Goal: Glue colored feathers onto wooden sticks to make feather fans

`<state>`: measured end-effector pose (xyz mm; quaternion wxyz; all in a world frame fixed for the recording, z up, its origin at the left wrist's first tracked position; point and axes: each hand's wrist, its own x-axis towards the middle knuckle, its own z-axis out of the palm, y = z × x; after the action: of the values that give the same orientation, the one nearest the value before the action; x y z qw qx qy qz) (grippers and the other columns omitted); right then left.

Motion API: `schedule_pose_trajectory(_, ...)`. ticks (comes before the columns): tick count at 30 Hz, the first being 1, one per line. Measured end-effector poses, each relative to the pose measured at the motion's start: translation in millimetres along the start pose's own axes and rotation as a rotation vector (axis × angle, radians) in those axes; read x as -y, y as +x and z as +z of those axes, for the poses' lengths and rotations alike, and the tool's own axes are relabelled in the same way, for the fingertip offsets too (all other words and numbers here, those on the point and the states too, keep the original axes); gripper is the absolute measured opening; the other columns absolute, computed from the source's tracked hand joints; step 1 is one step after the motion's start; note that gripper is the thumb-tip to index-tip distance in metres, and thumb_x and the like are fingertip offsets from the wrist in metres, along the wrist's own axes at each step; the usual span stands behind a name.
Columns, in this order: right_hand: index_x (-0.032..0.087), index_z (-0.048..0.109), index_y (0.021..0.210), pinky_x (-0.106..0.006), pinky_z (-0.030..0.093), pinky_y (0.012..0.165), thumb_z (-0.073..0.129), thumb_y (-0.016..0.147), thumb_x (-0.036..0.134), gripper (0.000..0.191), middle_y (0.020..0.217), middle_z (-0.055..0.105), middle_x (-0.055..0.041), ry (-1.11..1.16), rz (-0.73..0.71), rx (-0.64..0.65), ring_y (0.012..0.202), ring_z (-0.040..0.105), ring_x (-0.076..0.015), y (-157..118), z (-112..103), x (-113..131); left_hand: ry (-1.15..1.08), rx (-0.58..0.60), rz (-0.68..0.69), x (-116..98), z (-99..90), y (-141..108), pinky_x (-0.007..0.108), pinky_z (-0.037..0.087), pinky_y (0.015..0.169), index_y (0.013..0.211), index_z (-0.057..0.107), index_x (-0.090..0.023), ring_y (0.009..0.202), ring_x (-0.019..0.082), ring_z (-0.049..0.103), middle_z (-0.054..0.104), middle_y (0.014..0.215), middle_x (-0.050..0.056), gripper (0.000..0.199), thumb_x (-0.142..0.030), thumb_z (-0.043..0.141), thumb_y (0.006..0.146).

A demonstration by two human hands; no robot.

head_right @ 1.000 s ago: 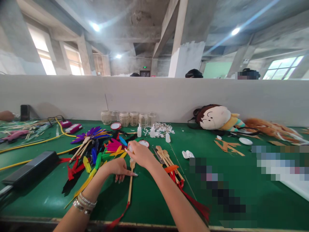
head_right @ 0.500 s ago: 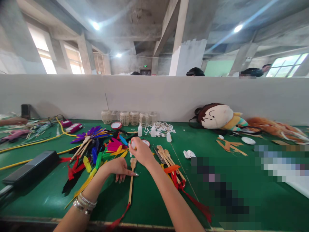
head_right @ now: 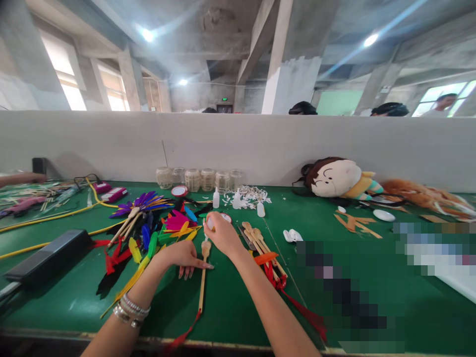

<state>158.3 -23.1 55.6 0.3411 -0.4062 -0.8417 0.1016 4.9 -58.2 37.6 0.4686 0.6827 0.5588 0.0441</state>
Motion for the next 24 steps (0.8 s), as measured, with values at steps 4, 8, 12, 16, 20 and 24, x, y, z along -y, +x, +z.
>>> schedule_pose_trajectory(4, 0.021, 0.046, 0.084, -0.025, 0.04, 0.063, 0.04, 0.082, 0.027, 0.009, 0.087, 0.056, -0.0021, 0.02, 0.0, -0.02, 0.072, 0.053, -0.0133, -4.0, -1.9, -1.9, 0.009, 0.004, 0.01, 0.5, -0.3, 0.0, 0.024, 0.042, 0.042, 0.039, 0.055, -0.014, 0.034, 0.01, 0.05, 0.058, 0.043, 0.002, 0.057, -0.07, 0.06, 0.044)
schedule_pose_trajectory(8, 0.021, 0.046, 0.087, -0.025, 0.04, 0.064, 0.04, 0.081, 0.025, 0.009, 0.089, 0.056, -0.0029, 0.015, -0.015, -0.026, 0.073, 0.053, -0.0135, -7.7, -4.3, -0.8, -0.007, 0.014, 0.009, -2.2, -1.5, -2.3, 0.024, 0.042, 0.043, 0.039, 0.055, -0.013, 0.035, 0.011, 0.052, 0.058, 0.043, 0.003, 0.057, -0.07, 0.061, 0.043)
schedule_pose_trajectory(12, 0.021, 0.045, 0.086, -0.025, 0.041, 0.064, 0.042, 0.079, 0.022, 0.007, 0.089, 0.055, -0.0033, 0.01, -0.028, -0.041, 0.075, 0.053, -0.0141, -11.3, -5.0, -0.2, -0.027, 0.032, -0.001, -3.2, -1.9, -2.1, 0.025, 0.044, 0.043, 0.039, 0.055, -0.013, 0.036, 0.011, 0.052, 0.059, 0.044, 0.004, 0.056, -0.069, 0.062, 0.043)
schedule_pose_trajectory(16, 0.021, 0.045, 0.081, -0.026, 0.041, 0.067, 0.043, 0.078, 0.021, 0.003, 0.085, 0.054, -0.0032, -0.008, -0.077, -0.072, 0.076, 0.053, -0.0152, -13.1, -3.8, -2.1, -0.032, 0.04, -0.008, -2.3, -1.8, -0.7, 0.026, 0.045, 0.045, 0.04, 0.056, -0.013, 0.036, 0.011, 0.052, 0.059, 0.043, 0.004, 0.057, -0.069, 0.062, 0.042)
schedule_pose_trajectory(20, 0.022, 0.045, 0.079, -0.027, 0.041, 0.067, 0.045, 0.076, 0.02, 0.003, 0.081, 0.054, -0.0025, -0.027, -0.107, -0.131, 0.076, 0.053, -0.0156, -14.9, -3.6, -1.6, -0.046, 0.044, -0.005, -0.6, -1.2, 0.8, 0.027, 0.046, 0.045, 0.04, 0.056, -0.012, 0.036, 0.012, 0.052, 0.059, 0.044, 0.004, 0.057, -0.068, 0.063, 0.041)
schedule_pose_trajectory(24, 0.022, 0.045, 0.078, -0.025, 0.04, 0.064, 0.045, 0.076, 0.019, 0.003, 0.079, 0.054, -0.0016, -0.004, -0.098, -0.128, 0.071, 0.052, -0.0144, -16.9, -3.4, 1.8, -0.058, 0.037, 0.001, 1.2, -0.5, 2.9, 0.028, 0.047, 0.046, 0.04, 0.056, -0.012, 0.036, 0.011, 0.052, 0.058, 0.043, 0.003, 0.056, -0.067, 0.064, 0.042)
